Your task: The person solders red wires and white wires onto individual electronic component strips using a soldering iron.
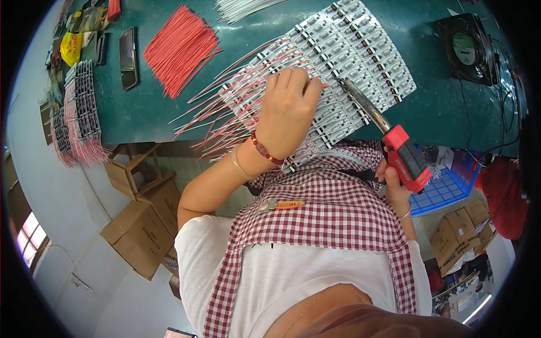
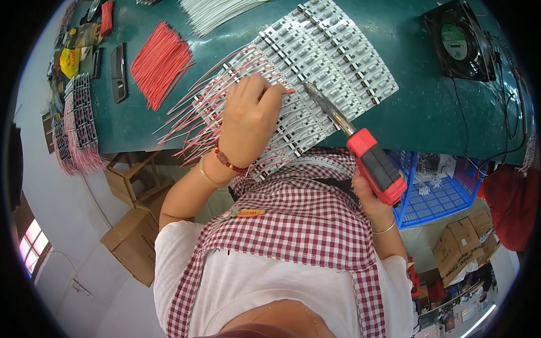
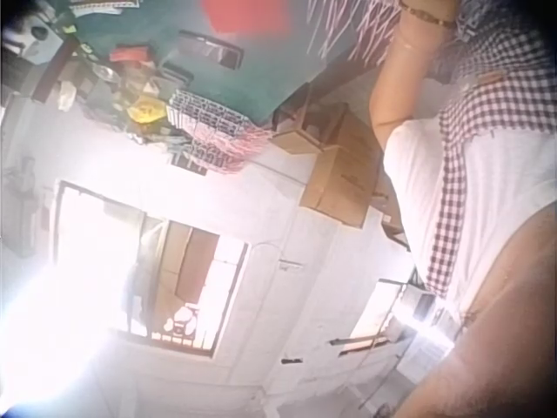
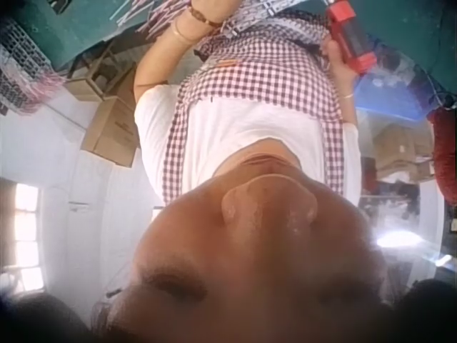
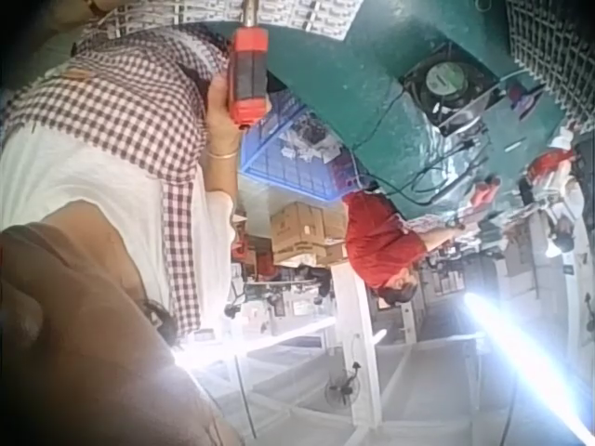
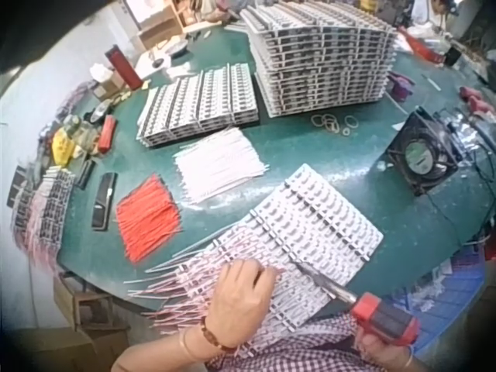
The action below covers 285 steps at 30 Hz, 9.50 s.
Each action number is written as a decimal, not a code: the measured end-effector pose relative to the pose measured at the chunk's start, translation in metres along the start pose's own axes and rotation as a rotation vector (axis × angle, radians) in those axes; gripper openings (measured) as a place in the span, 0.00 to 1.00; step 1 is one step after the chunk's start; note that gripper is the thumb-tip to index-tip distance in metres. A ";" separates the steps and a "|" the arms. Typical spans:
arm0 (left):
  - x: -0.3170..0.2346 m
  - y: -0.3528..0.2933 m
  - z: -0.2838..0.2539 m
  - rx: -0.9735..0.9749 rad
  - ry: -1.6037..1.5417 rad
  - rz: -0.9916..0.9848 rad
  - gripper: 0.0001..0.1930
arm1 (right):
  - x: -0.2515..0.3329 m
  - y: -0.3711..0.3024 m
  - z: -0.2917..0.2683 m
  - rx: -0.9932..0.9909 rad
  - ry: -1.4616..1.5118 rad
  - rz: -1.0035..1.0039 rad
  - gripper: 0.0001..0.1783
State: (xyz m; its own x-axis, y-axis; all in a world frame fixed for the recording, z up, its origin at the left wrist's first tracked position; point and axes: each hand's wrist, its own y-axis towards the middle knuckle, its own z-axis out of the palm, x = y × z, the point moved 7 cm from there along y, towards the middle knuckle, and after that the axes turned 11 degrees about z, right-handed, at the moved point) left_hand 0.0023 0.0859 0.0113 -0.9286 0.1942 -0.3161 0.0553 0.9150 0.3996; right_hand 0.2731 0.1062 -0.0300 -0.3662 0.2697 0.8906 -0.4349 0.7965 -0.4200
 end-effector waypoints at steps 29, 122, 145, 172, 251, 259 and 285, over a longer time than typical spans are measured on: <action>-0.012 -0.007 0.001 -0.055 -0.041 0.053 0.11 | -0.017 -0.006 -0.004 0.099 0.037 0.053 0.12; -0.035 -0.010 0.008 -0.010 -0.034 0.059 0.06 | -0.029 -0.025 -0.014 0.014 0.105 -0.004 0.17; -0.036 -0.016 0.016 -0.036 -0.104 0.060 0.09 | -0.043 -0.027 -0.019 -0.003 -0.028 -0.038 0.17; -0.031 -0.012 0.018 0.017 -0.122 0.014 0.07 | -0.047 -0.030 -0.023 -0.089 -0.069 -0.032 0.13; -0.029 -0.006 0.026 0.075 -0.064 -0.164 0.05 | -0.065 -0.026 -0.017 0.051 0.329 0.009 0.36; -0.028 -0.005 0.028 0.060 -0.056 -0.172 0.05 | -0.079 -0.030 -0.015 0.064 0.290 -0.025 0.31; -0.033 -0.002 0.024 0.059 -0.021 -0.128 0.09 | -0.054 -0.017 -0.013 -0.038 0.366 -0.048 0.31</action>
State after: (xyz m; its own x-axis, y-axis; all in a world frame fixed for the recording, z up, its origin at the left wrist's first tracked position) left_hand 0.0420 0.0855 0.0007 -0.9215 0.0815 -0.3798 -0.0409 0.9520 0.3034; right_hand 0.3107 0.0852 -0.0683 -0.0247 0.4022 0.9152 -0.4112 0.8304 -0.3760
